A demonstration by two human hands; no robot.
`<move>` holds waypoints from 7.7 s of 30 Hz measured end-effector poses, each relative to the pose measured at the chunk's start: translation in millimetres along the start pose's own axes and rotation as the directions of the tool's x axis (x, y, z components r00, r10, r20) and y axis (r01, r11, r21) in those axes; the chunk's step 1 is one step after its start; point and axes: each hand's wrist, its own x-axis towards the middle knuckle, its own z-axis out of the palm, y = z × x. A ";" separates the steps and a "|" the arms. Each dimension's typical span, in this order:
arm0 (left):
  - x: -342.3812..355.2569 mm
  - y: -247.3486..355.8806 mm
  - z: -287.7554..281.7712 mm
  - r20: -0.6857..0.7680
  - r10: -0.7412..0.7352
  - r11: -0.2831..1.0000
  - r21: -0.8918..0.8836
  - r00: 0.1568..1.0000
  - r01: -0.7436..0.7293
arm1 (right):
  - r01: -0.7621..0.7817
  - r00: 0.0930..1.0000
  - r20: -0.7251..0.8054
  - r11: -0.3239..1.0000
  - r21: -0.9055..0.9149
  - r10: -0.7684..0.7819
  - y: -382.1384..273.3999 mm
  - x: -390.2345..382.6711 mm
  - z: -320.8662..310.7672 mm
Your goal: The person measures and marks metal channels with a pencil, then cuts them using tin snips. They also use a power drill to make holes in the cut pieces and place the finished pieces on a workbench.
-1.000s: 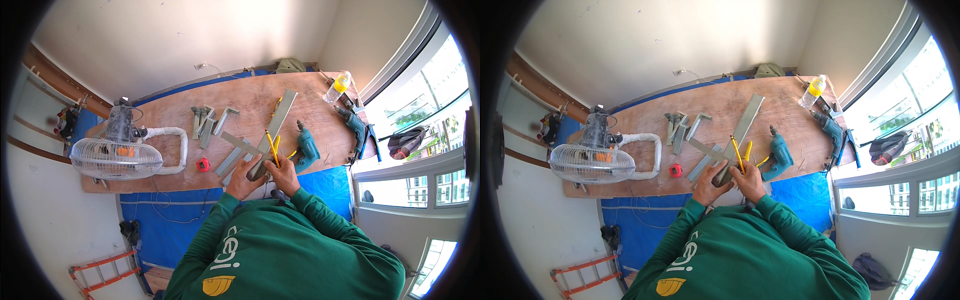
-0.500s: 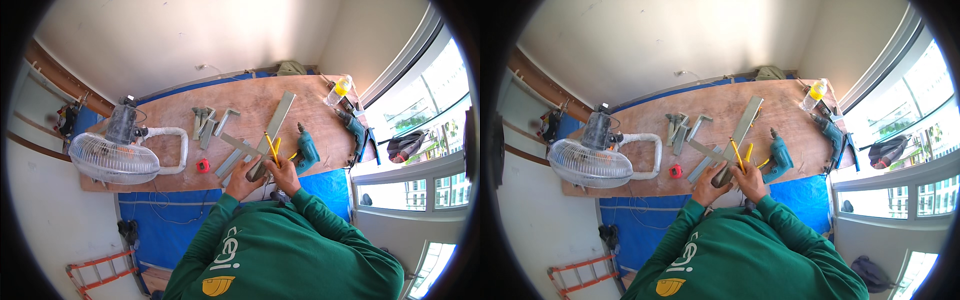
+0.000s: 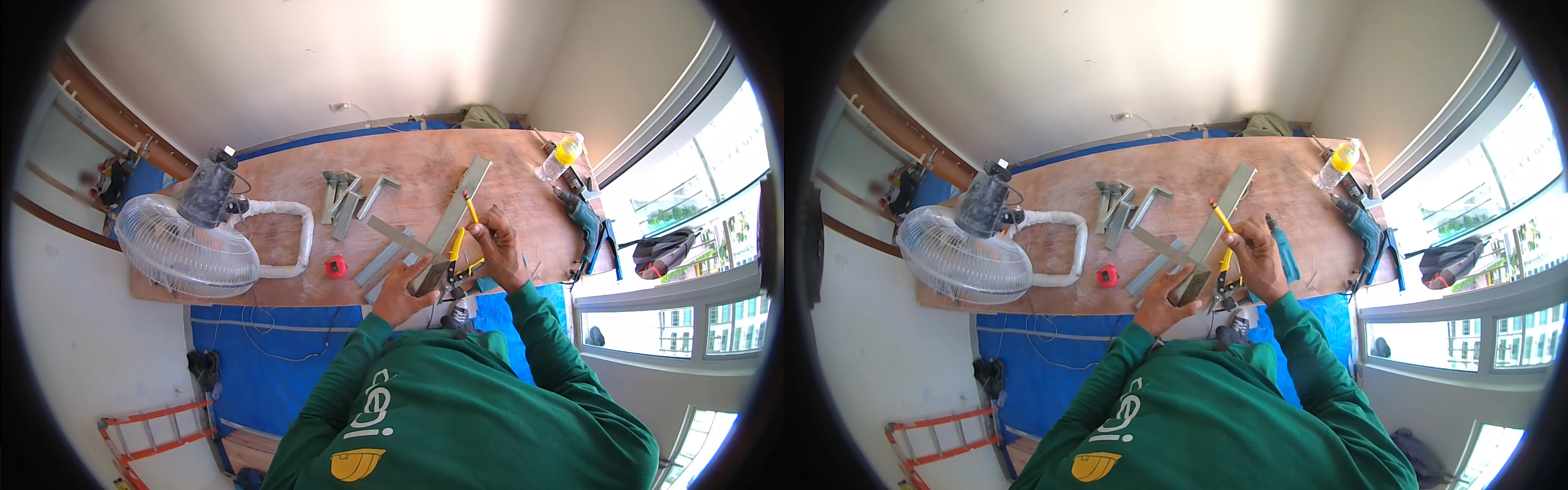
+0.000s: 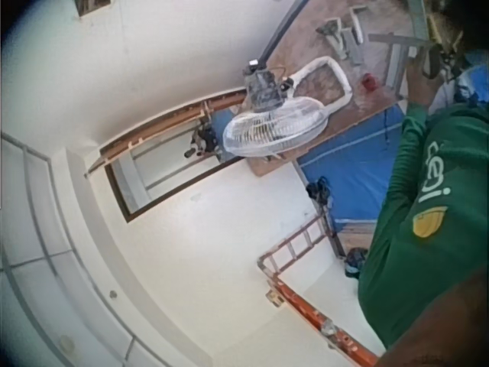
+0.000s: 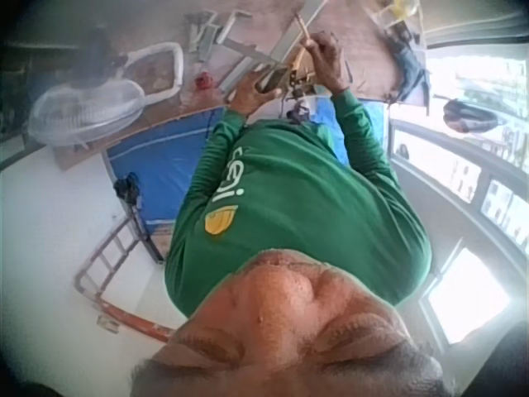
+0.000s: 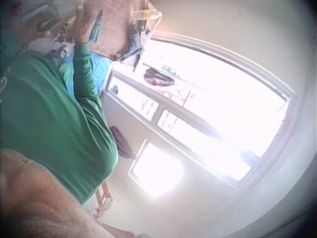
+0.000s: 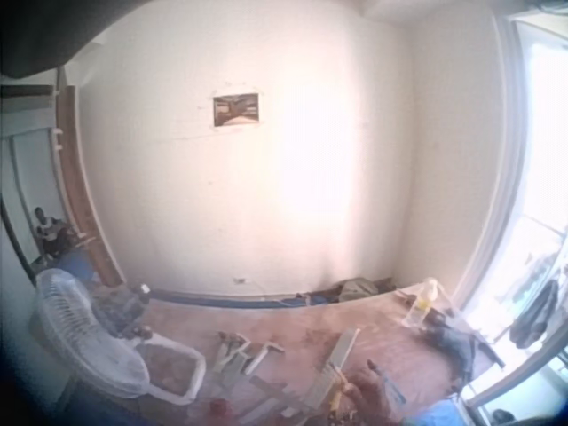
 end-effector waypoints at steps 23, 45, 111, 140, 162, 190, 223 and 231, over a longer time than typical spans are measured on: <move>-7.2 -28.1 1.7 -0.137 0.116 0.992 -0.030 0.984 -0.121 | 0.099 0.866 0.457 0.827 -0.554 0.202 -6.8 -20.1 -22.5; -37.0 -131.4 -70.5 -0.119 -0.117 0.921 0.359 0.986 0.153 | -0.587 0.698 -0.150 0.680 0.440 0.700 145.2 -75.2 -64.0; -536.4 -176.7 -301.7 -0.433 -0.564 0.587 0.388 0.703 0.711 | -0.549 0.594 -0.282 0.636 0.542 0.753 144.4 -245.5 90.7; -204.2 -584.8 -747.0 -0.414 -0.205 0.369 0.807 0.887 0.462 | -0.618 0.257 -0.675 0.655 0.436 0.692 -129.1 -412.9 238.3; -333.0 -193.4 -281.1 0.006 0.137 0.961 0.241 0.991 -0.134 | -0.791 0.475 -0.280 0.544 0.280 0.835 -56.8 -431.1 202.8; -220.0 -2.7 0.8 0.622 -0.136 0.987 0.021 0.771 0.157 | -0.716 0.677 0.052 0.641 0.276 0.734 -26.3 -334.8 115.2; -40.5 -57.2 11.0 -0.305 -0.330 0.851 0.314 0.893 0.422 | -0.734 0.670 0.277 0.670 0.109 0.689 158.3 -28.7 -62.1; -26.1 -92.7 -1.4 -0.425 -0.318 0.817 0.330 0.847 0.472 | -0.671 0.731 0.196 0.741 0.029 0.654 183.8 31.3 -111.4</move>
